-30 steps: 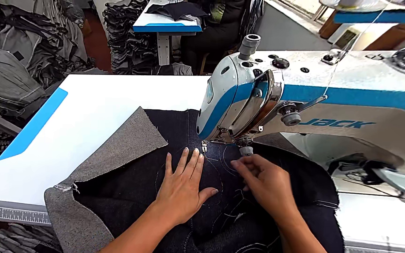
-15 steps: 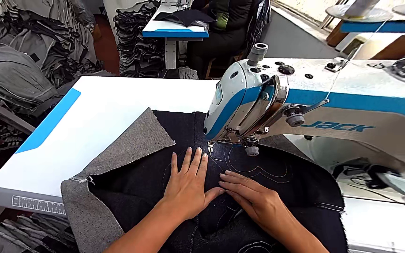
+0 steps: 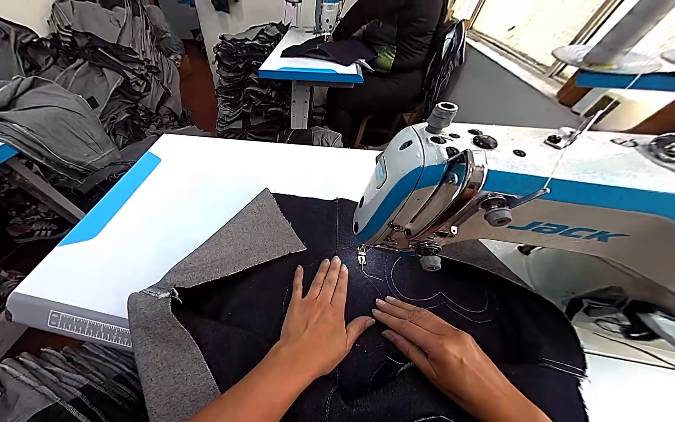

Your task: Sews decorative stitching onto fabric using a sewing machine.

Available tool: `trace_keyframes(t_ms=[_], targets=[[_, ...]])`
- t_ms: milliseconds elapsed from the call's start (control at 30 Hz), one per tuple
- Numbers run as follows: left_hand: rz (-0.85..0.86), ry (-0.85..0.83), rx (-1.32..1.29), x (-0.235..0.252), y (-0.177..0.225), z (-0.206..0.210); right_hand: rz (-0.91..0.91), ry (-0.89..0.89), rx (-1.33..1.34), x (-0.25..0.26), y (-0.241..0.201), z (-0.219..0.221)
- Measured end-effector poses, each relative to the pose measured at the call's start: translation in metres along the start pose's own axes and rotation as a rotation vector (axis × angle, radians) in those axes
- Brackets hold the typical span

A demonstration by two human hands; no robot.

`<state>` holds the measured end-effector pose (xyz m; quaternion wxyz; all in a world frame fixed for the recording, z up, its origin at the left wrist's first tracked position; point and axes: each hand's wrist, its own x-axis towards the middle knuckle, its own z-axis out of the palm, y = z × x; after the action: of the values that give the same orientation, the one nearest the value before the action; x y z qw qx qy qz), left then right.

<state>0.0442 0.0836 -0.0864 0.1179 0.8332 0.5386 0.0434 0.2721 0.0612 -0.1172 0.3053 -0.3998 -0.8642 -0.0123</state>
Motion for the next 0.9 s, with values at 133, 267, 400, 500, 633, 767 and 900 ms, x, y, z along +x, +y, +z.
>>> trace_keyframes(t_ms=[133,267,400,500,633,767,900], targets=[[0.010,-0.047,0.003,-0.001,-0.003,-0.003,-0.236,-0.200,-0.029,0.011,0.025,-0.016],[0.090,-0.005,0.027,0.007,-0.019,-0.005,-0.195,-0.269,0.069,0.015,0.037,-0.008],[0.362,0.058,0.024,0.039,-0.072,-0.015,0.066,-0.122,-0.010,0.028,-0.008,0.024],[0.698,0.010,0.024,0.080,-0.112,-0.026,0.268,-0.067,-0.114,0.036,-0.065,0.047],[0.926,-0.044,0.057,0.080,-0.106,-0.031,0.317,-0.080,-0.283,0.018,-0.115,0.039],[0.967,-0.023,-0.033,0.056,-0.098,-0.019,0.265,-0.126,-0.276,-0.011,-0.121,0.026],[0.977,-0.054,-0.065,0.064,-0.103,-0.022,0.231,-0.092,-0.325,-0.011,-0.115,0.037]])
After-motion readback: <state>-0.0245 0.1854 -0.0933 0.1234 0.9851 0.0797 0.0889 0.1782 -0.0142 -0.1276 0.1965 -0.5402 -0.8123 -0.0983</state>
